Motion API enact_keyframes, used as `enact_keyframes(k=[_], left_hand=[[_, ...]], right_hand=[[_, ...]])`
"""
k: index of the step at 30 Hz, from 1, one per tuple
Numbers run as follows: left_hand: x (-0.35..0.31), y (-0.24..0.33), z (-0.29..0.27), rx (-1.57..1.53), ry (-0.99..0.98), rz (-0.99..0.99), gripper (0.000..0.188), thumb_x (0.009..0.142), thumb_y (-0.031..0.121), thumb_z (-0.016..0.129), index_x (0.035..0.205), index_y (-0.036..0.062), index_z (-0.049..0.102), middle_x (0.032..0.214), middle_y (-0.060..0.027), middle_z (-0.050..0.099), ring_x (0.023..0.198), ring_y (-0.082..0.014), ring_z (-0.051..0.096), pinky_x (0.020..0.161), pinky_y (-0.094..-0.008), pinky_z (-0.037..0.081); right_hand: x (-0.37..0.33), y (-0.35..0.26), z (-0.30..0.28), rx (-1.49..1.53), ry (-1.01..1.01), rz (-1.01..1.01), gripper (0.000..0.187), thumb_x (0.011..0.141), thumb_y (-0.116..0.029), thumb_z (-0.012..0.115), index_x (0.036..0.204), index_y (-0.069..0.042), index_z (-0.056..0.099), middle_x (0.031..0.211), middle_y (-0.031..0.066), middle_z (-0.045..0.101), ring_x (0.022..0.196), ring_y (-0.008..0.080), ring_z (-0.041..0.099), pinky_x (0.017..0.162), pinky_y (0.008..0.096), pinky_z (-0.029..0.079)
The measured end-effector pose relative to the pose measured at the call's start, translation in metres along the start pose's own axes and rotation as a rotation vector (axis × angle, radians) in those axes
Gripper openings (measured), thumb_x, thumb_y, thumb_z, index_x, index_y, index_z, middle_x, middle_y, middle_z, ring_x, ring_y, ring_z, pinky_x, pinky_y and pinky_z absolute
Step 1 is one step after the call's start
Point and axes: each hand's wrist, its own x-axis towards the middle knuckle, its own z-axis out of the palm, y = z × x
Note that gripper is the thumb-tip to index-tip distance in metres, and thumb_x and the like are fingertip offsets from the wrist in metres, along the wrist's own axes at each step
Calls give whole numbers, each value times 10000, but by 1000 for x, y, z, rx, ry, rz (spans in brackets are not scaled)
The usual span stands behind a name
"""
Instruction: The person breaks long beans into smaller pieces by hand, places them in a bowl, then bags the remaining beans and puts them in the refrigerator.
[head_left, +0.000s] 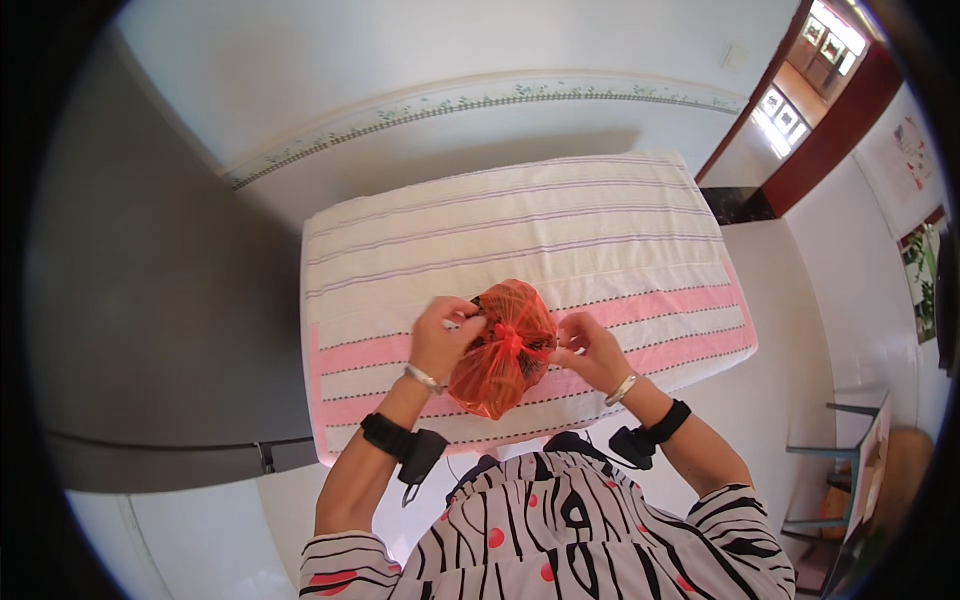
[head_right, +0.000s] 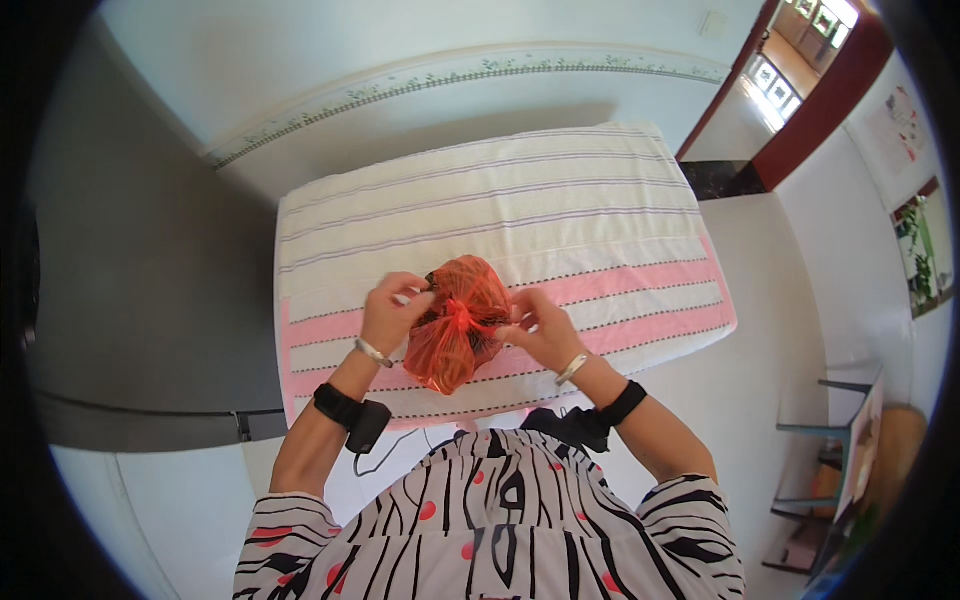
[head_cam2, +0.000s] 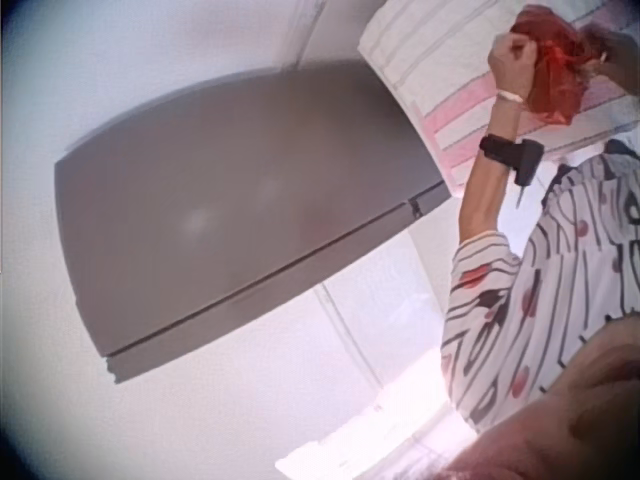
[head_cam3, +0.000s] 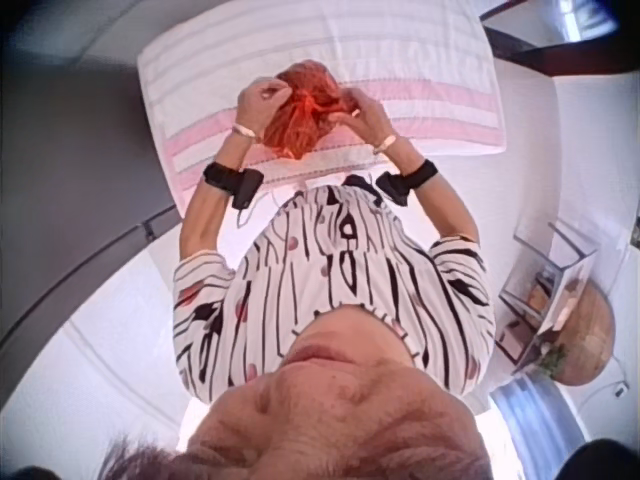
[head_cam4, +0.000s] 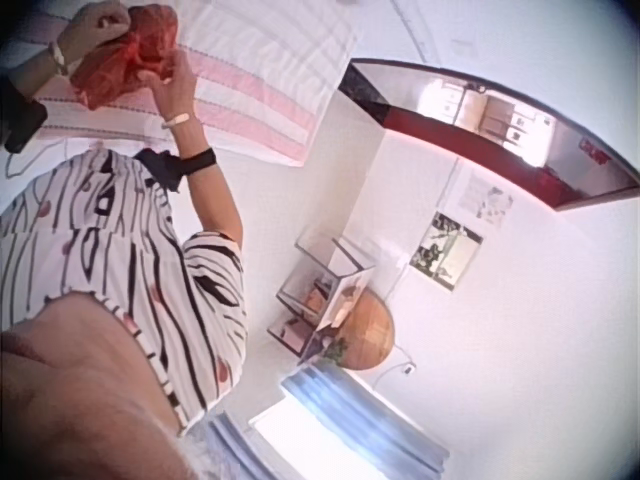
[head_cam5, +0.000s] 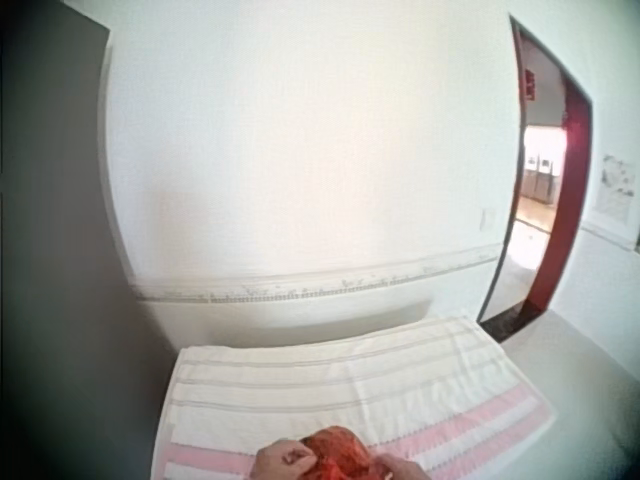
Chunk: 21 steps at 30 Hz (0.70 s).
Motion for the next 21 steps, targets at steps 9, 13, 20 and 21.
enact_keyframes(k=[9,13,20,21], left_hand=[[-55,-25,17,-229,-96,-644,387,744,151,680,1050,-49,551,921,-92,603,812,-134,563,714,-256,467],[-97,17,12,-447,38,-639,337,741,117,680,1009,-57,574,918,-78,615,806,-129,568,747,-253,462],[-181,64,-2,-557,350,-422,319,756,94,655,1032,-15,537,870,-35,599,762,-97,552,673,-221,460],[-196,64,-5,-523,365,-355,360,753,85,656,1063,-11,498,893,-35,592,768,-93,547,674,-221,460]], right_hand=[[13,45,-5,342,-232,384,436,809,-255,632,1077,64,503,885,94,600,777,133,579,642,257,486],[16,43,-1,379,-465,319,344,814,-142,617,1080,53,521,943,85,606,810,132,585,677,250,483],[-29,-11,46,964,-555,335,410,813,-34,547,1200,5,417,1108,103,534,950,178,562,789,289,489],[-36,-3,61,1074,-635,327,467,788,20,540,1230,0,391,1169,112,500,1024,196,532,829,309,477]])
